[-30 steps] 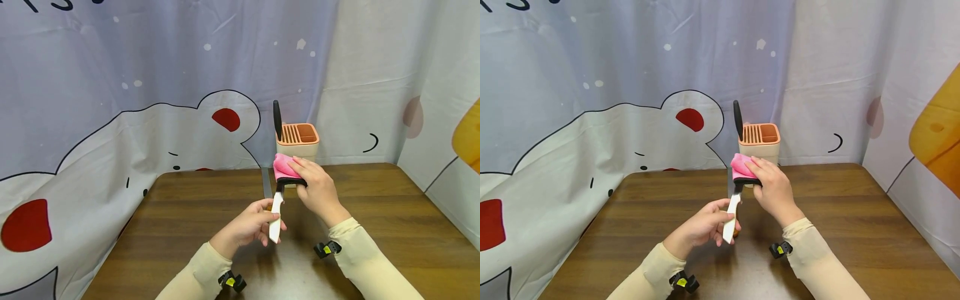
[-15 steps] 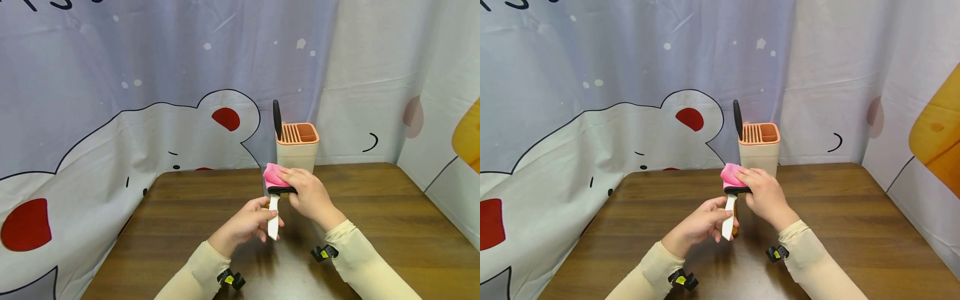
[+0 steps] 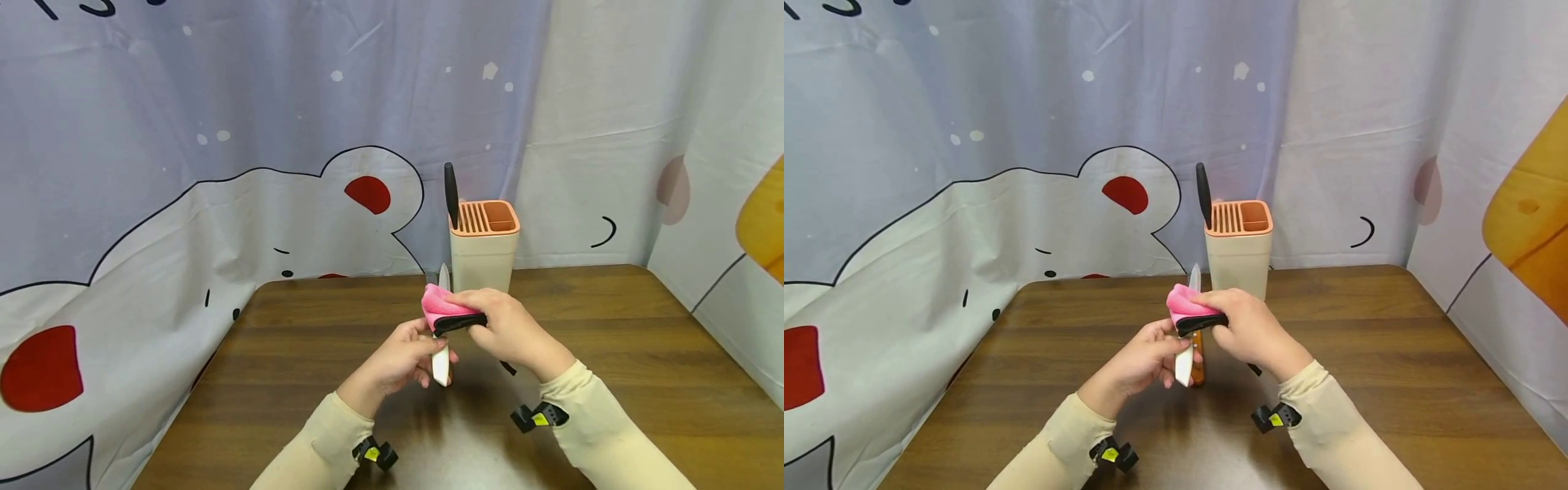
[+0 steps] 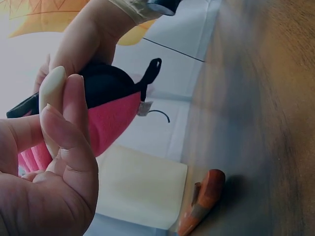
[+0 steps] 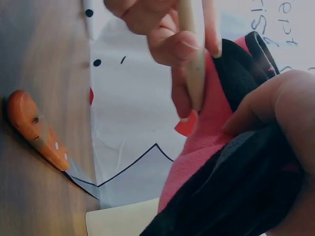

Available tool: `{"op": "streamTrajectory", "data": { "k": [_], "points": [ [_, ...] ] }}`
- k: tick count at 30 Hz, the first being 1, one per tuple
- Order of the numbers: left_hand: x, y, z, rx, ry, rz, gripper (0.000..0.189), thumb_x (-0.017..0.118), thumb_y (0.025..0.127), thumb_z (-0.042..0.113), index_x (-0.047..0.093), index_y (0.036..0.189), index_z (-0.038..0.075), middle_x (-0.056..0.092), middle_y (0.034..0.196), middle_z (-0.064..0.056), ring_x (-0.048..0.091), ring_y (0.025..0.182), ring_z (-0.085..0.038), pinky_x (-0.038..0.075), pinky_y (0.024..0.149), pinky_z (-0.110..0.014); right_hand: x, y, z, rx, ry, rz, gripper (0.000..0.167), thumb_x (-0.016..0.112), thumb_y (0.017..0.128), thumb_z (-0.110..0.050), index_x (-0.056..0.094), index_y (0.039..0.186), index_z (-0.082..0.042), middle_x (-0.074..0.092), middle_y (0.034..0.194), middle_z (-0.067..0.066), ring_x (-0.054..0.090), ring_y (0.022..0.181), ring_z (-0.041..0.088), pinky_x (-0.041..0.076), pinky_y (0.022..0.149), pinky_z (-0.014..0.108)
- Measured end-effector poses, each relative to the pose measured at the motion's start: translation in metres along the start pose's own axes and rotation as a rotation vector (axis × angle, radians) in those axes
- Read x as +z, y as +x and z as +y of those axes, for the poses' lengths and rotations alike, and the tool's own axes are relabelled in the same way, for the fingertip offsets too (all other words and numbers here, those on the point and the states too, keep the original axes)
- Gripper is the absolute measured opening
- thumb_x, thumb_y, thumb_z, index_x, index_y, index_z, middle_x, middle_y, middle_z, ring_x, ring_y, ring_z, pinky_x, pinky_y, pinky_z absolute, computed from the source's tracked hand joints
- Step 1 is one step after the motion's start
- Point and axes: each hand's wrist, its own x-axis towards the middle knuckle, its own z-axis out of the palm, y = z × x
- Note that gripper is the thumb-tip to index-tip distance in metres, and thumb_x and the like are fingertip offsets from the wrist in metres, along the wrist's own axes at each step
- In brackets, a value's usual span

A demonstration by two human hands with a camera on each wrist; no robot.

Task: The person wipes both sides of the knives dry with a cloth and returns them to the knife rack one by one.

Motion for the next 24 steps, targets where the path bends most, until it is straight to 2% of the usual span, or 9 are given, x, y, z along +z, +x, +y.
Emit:
{"op": "streamTrajectory", "data": {
  "k": [4, 6, 12, 15, 18, 24],
  "points": [
    [0.000, 0.001, -0.002, -0.005, 0.002, -0.013, 0.031, 0.053, 0.104, 0.008, 0.048, 0.135, 0.008, 0.077, 0.089, 0.000, 0.074, 0.061, -0.014, 0.049, 0.042, -0.019, -0.006, 0.000, 0.004, -0.015, 0.046, -0.015, 0.054, 0.062, 0.080, 0.004, 0.072, 0.129, -0.015, 0.075, 0.123, 0.004, 0.070, 0.112, 0.025, 0.056, 0.097, 0.048],
    [0.001, 0.000, -0.002, -0.004, 0.009, -0.019, 0.036, 0.053, 0.104, 0.009, 0.046, 0.140, 0.008, 0.076, 0.090, -0.001, 0.074, 0.061, -0.015, 0.049, 0.042, -0.019, -0.010, 0.000, 0.008, -0.010, 0.074, 0.014, 0.056, 0.061, 0.079, 0.006, 0.072, 0.129, -0.015, 0.075, 0.123, 0.004, 0.070, 0.112, 0.025, 0.056, 0.096, 0.048],
    [0.006, -0.001, -0.002, -0.034, 0.026, -0.013, 0.050, 0.057, 0.104, 0.013, 0.040, 0.150, 0.010, 0.076, 0.090, -0.002, 0.074, 0.062, -0.018, 0.049, 0.040, -0.020, -0.013, 0.000, 0.024, 0.065, 0.091, 0.215, 0.060, 0.057, 0.077, 0.008, 0.070, 0.131, -0.013, 0.073, 0.129, 0.010, 0.068, 0.119, 0.033, 0.052, 0.099, 0.052],
    [0.010, -0.001, -0.003, -0.053, 0.025, -0.023, 0.051, 0.058, 0.104, 0.014, 0.039, 0.151, 0.012, 0.076, 0.089, -0.003, 0.074, 0.062, -0.018, 0.049, 0.040, -0.021, -0.006, 0.000, 0.031, 0.101, 0.054, 0.271, 0.060, 0.057, 0.078, 0.008, 0.069, 0.133, -0.012, 0.070, 0.133, 0.012, 0.065, 0.122, 0.037, 0.050, 0.102, 0.056],
    [0.013, -0.001, -0.004, -0.058, 0.021, -0.035, 0.048, 0.057, 0.104, 0.015, 0.041, 0.150, 0.013, 0.076, 0.088, -0.002, 0.074, 0.062, -0.018, 0.049, 0.040, -0.021, 0.004, 0.001, 0.035, 0.118, -0.006, 0.272, 0.064, 0.056, 0.076, 0.007, 0.067, 0.137, -0.012, 0.067, 0.139, 0.011, 0.062, 0.125, 0.039, 0.049, 0.102, 0.059],
    [0.015, -0.001, -0.004, -0.047, 0.023, -0.045, 0.044, 0.054, 0.106, 0.014, 0.044, 0.149, 0.013, 0.076, 0.088, -0.002, 0.074, 0.061, -0.017, 0.049, 0.041, -0.020, 0.020, 0.002, 0.034, 0.094, -0.118, 0.197, 0.068, 0.059, 0.075, 0.005, 0.064, 0.141, -0.014, 0.062, 0.147, 0.008, 0.059, 0.129, 0.037, 0.049, 0.105, 0.058]
  ]
}}
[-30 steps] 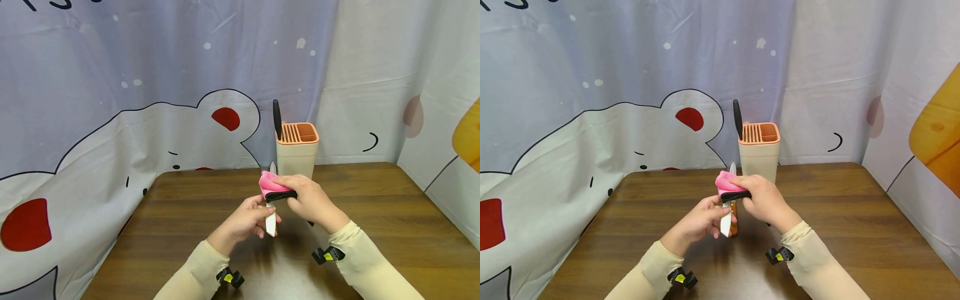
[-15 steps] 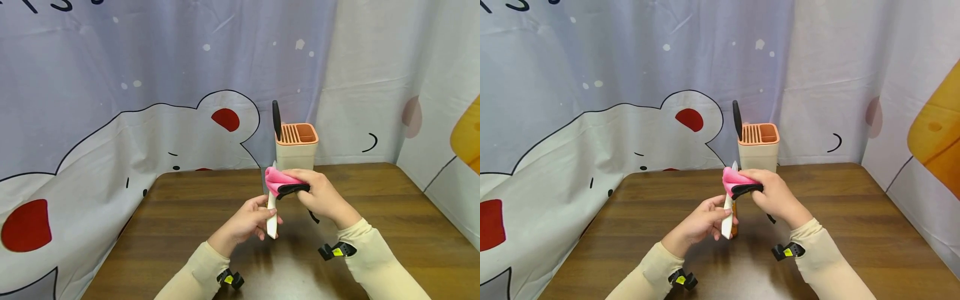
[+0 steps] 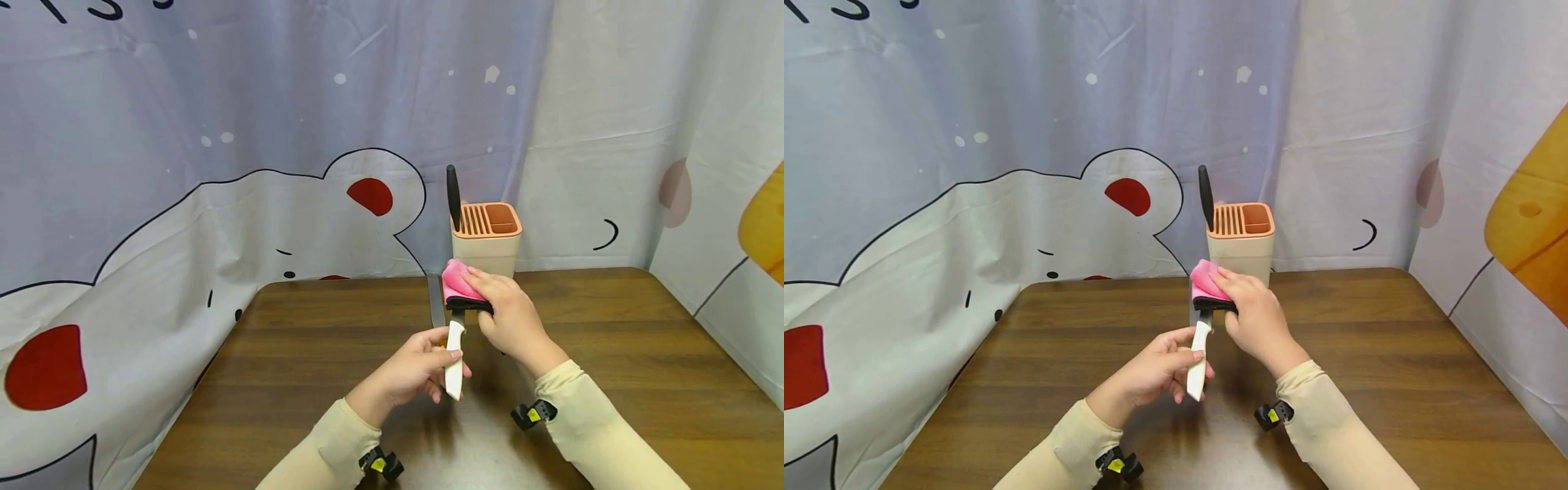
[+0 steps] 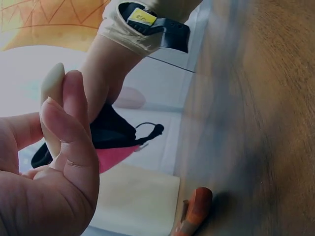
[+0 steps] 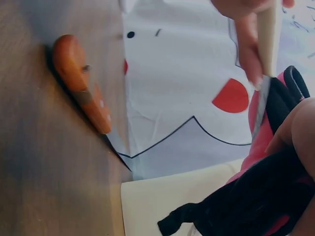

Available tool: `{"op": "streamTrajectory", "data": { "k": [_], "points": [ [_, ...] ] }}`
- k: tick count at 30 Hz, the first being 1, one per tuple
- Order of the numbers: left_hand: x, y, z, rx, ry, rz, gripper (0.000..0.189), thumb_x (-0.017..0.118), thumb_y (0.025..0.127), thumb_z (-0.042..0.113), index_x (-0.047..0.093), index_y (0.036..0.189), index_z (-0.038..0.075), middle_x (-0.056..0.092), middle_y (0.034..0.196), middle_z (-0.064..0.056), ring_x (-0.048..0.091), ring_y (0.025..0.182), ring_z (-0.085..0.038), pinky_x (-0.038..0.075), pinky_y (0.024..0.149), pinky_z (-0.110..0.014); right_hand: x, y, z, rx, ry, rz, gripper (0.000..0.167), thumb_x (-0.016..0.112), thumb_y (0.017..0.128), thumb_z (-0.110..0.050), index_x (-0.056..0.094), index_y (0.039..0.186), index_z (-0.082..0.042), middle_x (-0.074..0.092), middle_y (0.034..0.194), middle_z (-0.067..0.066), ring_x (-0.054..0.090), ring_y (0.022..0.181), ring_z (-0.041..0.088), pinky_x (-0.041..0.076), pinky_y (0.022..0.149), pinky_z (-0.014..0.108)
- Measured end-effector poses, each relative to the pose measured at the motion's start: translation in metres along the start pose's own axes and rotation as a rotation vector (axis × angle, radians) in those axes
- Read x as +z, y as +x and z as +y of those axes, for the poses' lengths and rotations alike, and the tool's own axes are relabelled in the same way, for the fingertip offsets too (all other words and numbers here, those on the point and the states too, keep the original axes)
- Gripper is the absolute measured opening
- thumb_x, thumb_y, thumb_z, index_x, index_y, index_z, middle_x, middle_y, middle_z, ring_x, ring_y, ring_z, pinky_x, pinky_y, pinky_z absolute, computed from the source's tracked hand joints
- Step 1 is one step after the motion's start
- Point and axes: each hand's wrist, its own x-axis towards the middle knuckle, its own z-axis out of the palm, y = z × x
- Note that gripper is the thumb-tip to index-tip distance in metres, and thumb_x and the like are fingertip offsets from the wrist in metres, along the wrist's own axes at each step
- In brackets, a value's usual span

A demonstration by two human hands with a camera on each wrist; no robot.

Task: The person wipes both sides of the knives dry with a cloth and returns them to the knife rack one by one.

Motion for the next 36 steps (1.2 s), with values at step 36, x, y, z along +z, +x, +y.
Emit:
{"op": "streamTrajectory", "data": {
  "k": [36],
  "points": [
    [-0.018, -0.005, 0.004, 0.060, 0.007, 0.068, 0.045, 0.055, 0.103, 0.011, 0.047, 0.146, 0.004, 0.077, 0.087, 0.004, 0.071, 0.058, -0.009, 0.050, 0.044, -0.019, -0.021, -0.002, -0.024, -0.114, 0.232, -0.245, 0.058, 0.061, 0.078, 0.005, 0.070, 0.132, -0.017, 0.074, 0.125, 0.002, 0.070, 0.110, 0.021, 0.057, 0.095, 0.046]
  ]
}}
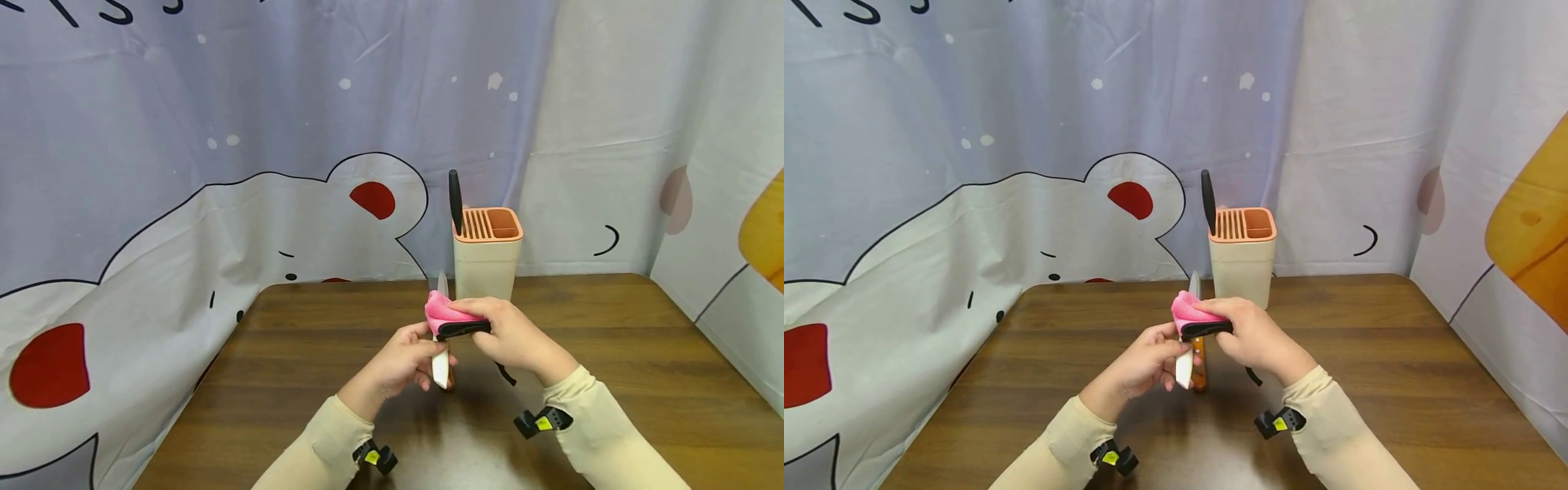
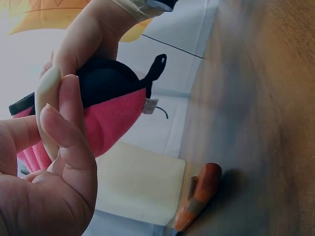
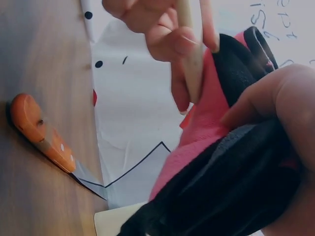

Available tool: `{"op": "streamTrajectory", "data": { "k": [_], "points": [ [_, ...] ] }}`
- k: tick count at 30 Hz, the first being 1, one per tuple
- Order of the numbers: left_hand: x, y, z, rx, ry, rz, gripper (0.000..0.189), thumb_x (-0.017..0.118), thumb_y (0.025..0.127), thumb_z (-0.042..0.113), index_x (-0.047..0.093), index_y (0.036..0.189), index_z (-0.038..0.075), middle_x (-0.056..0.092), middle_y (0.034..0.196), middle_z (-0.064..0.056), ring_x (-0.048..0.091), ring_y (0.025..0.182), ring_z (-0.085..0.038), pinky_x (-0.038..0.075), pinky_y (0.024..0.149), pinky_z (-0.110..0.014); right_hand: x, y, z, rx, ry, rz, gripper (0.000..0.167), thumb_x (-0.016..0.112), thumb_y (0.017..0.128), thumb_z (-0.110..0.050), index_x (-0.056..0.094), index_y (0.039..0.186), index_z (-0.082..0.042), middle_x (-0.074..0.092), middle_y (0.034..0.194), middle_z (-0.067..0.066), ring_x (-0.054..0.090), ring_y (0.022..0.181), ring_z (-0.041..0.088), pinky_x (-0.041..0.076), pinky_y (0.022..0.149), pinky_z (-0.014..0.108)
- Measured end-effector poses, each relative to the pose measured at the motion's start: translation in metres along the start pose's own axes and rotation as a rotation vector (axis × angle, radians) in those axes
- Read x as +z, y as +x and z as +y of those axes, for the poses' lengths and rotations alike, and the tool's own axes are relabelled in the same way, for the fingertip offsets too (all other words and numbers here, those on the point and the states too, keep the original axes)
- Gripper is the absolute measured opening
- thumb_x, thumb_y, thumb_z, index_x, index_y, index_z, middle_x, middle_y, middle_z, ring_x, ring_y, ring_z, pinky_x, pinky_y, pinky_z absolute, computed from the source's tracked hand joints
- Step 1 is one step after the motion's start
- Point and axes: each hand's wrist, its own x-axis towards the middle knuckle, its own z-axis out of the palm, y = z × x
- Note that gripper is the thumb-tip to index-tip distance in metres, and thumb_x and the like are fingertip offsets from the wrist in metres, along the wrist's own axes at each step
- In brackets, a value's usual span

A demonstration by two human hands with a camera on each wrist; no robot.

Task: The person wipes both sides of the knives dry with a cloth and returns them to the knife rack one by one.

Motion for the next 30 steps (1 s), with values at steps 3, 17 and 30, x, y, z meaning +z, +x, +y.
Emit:
{"op": "streamTrajectory", "data": {
  "k": [3, 17, 30],
  "points": [
    [-0.002, 0.003, -0.005, -0.019, -0.008, -0.003, 0.045, 0.054, 0.104, 0.013, 0.047, 0.148, 0.009, 0.077, 0.088, 0.003, 0.072, 0.059, -0.011, 0.050, 0.044, -0.019, -0.005, 0.000, 0.007, 0.036, 0.091, -0.043, 0.058, 0.061, 0.079, 0.006, 0.070, 0.131, -0.018, 0.075, 0.118, 0.000, 0.069, 0.095, 0.014, 0.059, 0.085, 0.036],
    [0.007, 0.007, -0.013, -0.083, 0.009, -0.013, 0.048, 0.059, 0.103, 0.017, 0.045, 0.149, 0.015, 0.076, 0.088, -0.002, 0.073, 0.060, -0.016, 0.049, 0.042, -0.021, 0.009, 0.002, 0.039, 0.222, 0.001, 0.233, 0.058, 0.060, 0.084, 0.003, 0.064, 0.139, -0.014, 0.069, 0.135, 0.011, 0.067, 0.117, 0.034, 0.053, 0.098, 0.053],
    [0.011, 0.004, -0.011, -0.086, 0.006, -0.032, 0.051, 0.058, 0.102, 0.014, 0.046, 0.152, 0.017, 0.077, 0.087, 0.000, 0.074, 0.060, -0.015, 0.048, 0.042, -0.019, 0.030, 0.002, 0.027, 0.120, -0.237, 0.178, 0.080, 0.062, 0.076, 0.004, 0.052, 0.152, -0.021, 0.059, 0.151, 0.006, 0.062, 0.126, 0.038, 0.051, 0.105, 0.056]
  ]
}}
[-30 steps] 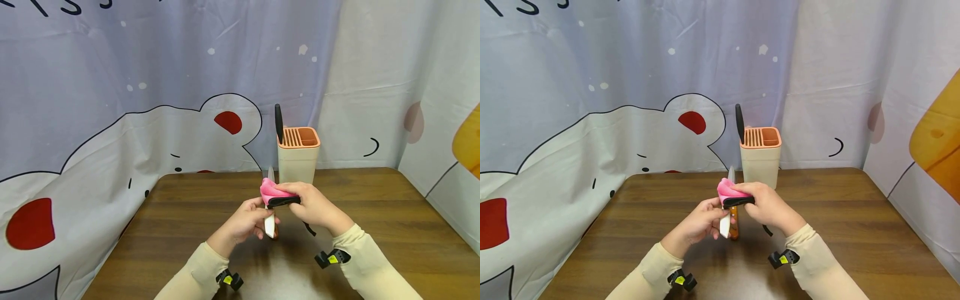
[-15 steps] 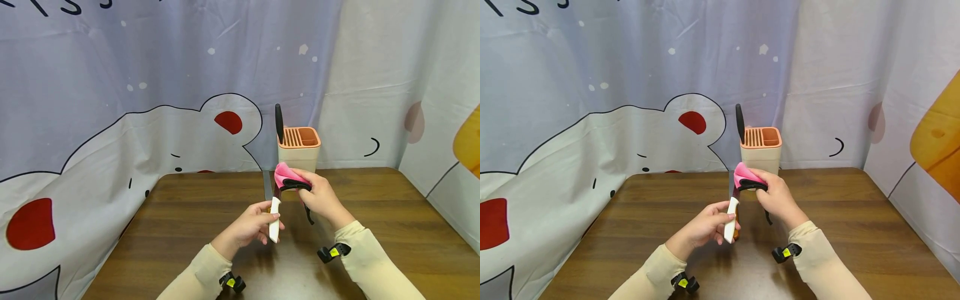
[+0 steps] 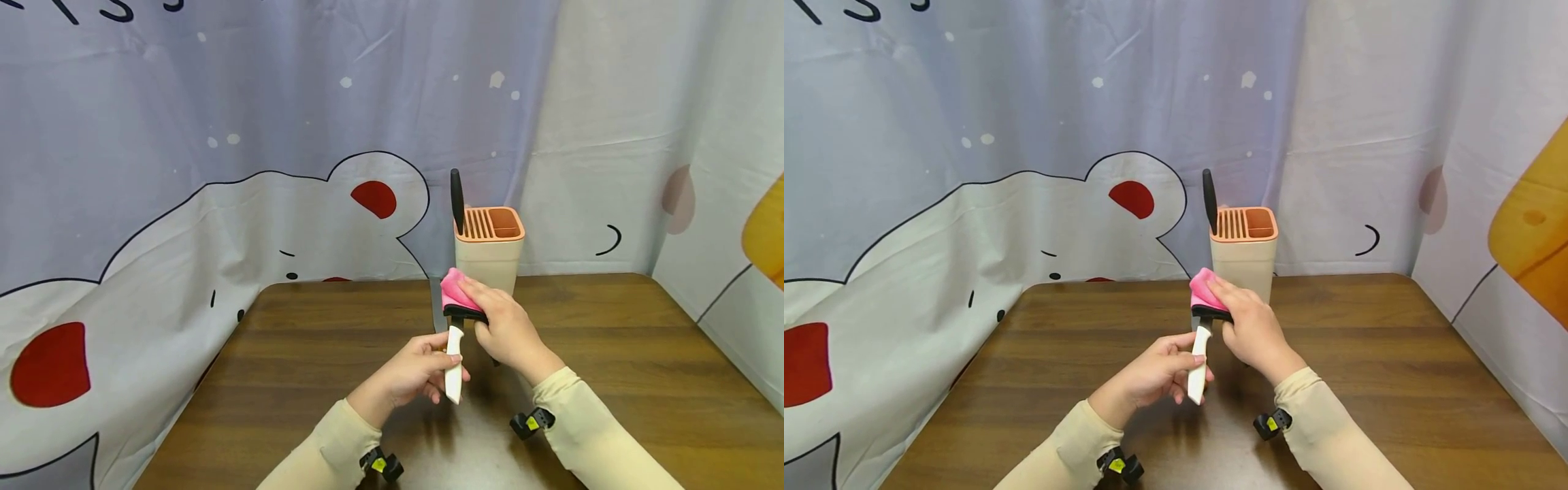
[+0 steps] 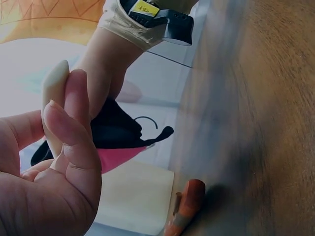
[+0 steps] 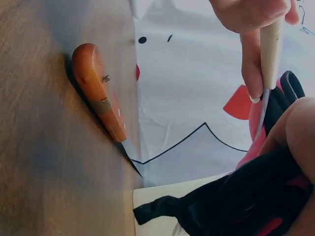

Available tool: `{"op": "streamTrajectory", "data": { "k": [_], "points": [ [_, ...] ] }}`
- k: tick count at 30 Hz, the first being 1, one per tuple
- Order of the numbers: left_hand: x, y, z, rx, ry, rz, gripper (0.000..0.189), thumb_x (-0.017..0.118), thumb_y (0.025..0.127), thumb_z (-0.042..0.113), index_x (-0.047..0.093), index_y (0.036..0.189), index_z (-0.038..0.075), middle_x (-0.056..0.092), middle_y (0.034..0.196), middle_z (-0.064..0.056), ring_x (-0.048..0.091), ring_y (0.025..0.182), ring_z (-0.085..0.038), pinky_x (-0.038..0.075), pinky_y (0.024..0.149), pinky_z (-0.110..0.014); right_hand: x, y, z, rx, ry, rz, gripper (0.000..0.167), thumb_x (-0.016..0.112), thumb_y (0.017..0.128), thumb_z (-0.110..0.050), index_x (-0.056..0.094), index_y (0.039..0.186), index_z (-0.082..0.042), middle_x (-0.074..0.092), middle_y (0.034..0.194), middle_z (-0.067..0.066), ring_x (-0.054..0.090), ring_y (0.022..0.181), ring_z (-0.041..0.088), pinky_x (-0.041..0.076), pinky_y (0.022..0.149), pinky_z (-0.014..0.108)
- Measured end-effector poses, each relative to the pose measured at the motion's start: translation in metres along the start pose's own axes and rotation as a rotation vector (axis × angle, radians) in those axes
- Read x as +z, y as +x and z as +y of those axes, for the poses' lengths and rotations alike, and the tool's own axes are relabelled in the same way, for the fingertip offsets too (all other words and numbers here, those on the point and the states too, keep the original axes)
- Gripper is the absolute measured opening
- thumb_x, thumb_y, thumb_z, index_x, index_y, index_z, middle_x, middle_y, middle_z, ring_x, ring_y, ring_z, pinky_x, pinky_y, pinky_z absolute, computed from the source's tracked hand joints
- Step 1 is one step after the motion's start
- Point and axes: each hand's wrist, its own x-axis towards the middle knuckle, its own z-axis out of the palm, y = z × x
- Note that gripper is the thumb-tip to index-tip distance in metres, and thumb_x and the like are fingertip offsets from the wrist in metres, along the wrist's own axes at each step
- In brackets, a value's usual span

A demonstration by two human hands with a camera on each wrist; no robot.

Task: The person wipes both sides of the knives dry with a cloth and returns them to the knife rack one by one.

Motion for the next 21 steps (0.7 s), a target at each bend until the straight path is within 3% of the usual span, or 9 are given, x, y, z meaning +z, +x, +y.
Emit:
{"op": "streamTrajectory", "data": {
  "k": [5, 12, 16, 21],
  "points": [
    [0.000, -0.002, 0.003, 0.006, 0.002, 0.001, 0.047, 0.058, 0.103, 0.015, 0.050, 0.149, 0.015, 0.077, 0.087, 0.000, 0.073, 0.059, -0.013, 0.048, 0.042, -0.019, -0.003, 0.000, -0.006, -0.044, -0.038, 0.012, 0.076, 0.064, 0.075, 0.005, 0.058, 0.147, -0.019, 0.063, 0.146, 0.003, 0.067, 0.118, 0.035, 0.055, 0.098, 0.054],
    [-0.002, -0.003, 0.003, 0.009, 0.012, 0.012, 0.035, 0.057, 0.103, 0.014, 0.055, 0.137, 0.007, 0.077, 0.086, 0.001, 0.071, 0.057, -0.011, 0.048, 0.043, -0.018, -0.011, -0.003, -0.017, -0.053, -0.040, -0.051, 0.069, 0.063, 0.076, 0.004, 0.064, 0.141, -0.019, 0.069, 0.138, 0.004, 0.069, 0.111, 0.034, 0.057, 0.092, 0.052],
    [-0.005, -0.002, 0.002, 0.010, 0.015, 0.024, 0.033, 0.057, 0.103, 0.015, 0.055, 0.135, 0.005, 0.077, 0.086, 0.002, 0.071, 0.057, -0.011, 0.048, 0.044, -0.019, -0.016, -0.003, -0.019, -0.058, 0.011, -0.098, 0.069, 0.063, 0.076, 0.005, 0.064, 0.140, -0.020, 0.073, 0.130, 0.006, 0.069, 0.109, 0.032, 0.057, 0.091, 0.052],
    [-0.008, -0.001, 0.004, 0.010, 0.002, 0.037, 0.043, 0.057, 0.103, 0.015, 0.050, 0.145, 0.007, 0.077, 0.086, 0.003, 0.070, 0.056, -0.010, 0.049, 0.044, -0.019, -0.023, -0.002, -0.020, -0.068, 0.106, -0.156, 0.068, 0.063, 0.077, 0.005, 0.064, 0.141, -0.018, 0.072, 0.130, 0.010, 0.070, 0.111, 0.030, 0.057, 0.094, 0.051]
  ]
}}
